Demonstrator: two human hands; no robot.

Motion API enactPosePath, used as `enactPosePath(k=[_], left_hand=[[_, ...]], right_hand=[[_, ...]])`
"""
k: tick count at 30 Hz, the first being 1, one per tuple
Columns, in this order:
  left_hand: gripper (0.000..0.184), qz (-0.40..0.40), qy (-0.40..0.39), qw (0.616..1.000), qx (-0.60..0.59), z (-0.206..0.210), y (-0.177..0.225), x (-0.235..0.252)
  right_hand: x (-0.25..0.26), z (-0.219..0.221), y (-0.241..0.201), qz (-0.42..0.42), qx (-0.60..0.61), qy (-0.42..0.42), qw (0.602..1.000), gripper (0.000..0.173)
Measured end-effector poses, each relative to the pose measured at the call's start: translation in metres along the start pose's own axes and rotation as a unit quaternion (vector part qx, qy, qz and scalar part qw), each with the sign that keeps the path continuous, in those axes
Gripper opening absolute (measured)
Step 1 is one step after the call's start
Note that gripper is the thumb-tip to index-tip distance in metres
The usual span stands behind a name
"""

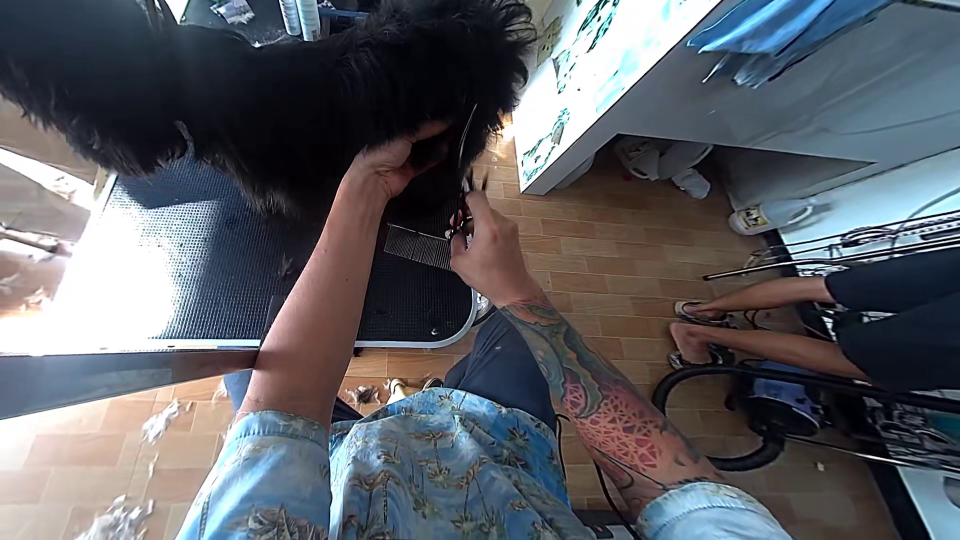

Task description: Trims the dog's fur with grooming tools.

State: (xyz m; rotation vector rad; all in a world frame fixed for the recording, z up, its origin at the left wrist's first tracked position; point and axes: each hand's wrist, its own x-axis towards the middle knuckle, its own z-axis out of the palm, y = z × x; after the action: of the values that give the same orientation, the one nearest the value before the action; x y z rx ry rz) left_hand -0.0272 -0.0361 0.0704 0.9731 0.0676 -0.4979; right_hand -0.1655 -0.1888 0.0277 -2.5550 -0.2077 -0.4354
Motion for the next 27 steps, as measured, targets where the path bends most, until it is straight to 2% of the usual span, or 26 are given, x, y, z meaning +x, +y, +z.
enactPosePath(k=[2,4,7,10,13,14,16,18,20,22,24,27], left_hand=[[0.020,-0.001,-0.005,0.999,0.051,-0.006,0.002,0.001],[0.029,-0.005,-0.001,0.996,0.092,-0.015,0.004,0.003],[0.034,0.011,0.017,0.991,0.132,-0.019,0.006,0.001],[0.025,0.056,-0.001,0.991,0.119,-0.018,0.001,0.006],[0.018,0.093,0.003,0.990,0.102,-0.012,-0.006,0.008],[0.017,0.097,0.011,0.989,0.110,-0.009,-0.008,0.008],[0.026,0.097,0.034,0.982,0.160,-0.003,-0.011,0.007],[0.040,0.102,0.095,0.964,0.224,0.000,-0.018,0.009],[0.046,0.140,0.140,0.947,0.253,-0.003,-0.025,0.012],[0.044,0.180,0.142,0.946,0.227,-0.007,-0.029,0.011],[0.040,0.176,0.141,0.955,0.192,-0.010,-0.030,0.006],[0.028,0.181,0.130,0.966,0.131,-0.013,-0.032,-0.001]], right_hand=[[-0.015,-0.002,0.012,-0.052,0.020,-0.022,0.998,0.041],[-0.031,-0.016,0.025,-0.067,-0.001,-0.094,0.993,0.041],[-0.044,-0.044,0.031,-0.039,-0.073,-0.249,0.965,0.039],[-0.038,-0.060,0.021,0.003,-0.108,-0.397,0.911,0.045],[-0.024,-0.057,0.011,0.030,-0.022,-0.457,0.889,0.032],[-0.020,-0.052,0.008,0.038,0.021,-0.465,0.884,0.029],[-0.014,-0.037,0.001,0.045,0.071,-0.465,0.881,0.033],[-0.015,-0.017,-0.011,0.035,0.063,-0.439,0.896,0.040],[-0.018,-0.002,-0.024,0.006,0.019,-0.412,0.911,0.038],[-0.026,0.011,-0.032,-0.054,-0.033,-0.358,0.932,0.032],[-0.035,0.020,-0.030,-0.131,-0.066,-0.287,0.947,0.027],[-0.040,0.023,-0.019,-0.182,-0.038,-0.251,0.950,0.028]])
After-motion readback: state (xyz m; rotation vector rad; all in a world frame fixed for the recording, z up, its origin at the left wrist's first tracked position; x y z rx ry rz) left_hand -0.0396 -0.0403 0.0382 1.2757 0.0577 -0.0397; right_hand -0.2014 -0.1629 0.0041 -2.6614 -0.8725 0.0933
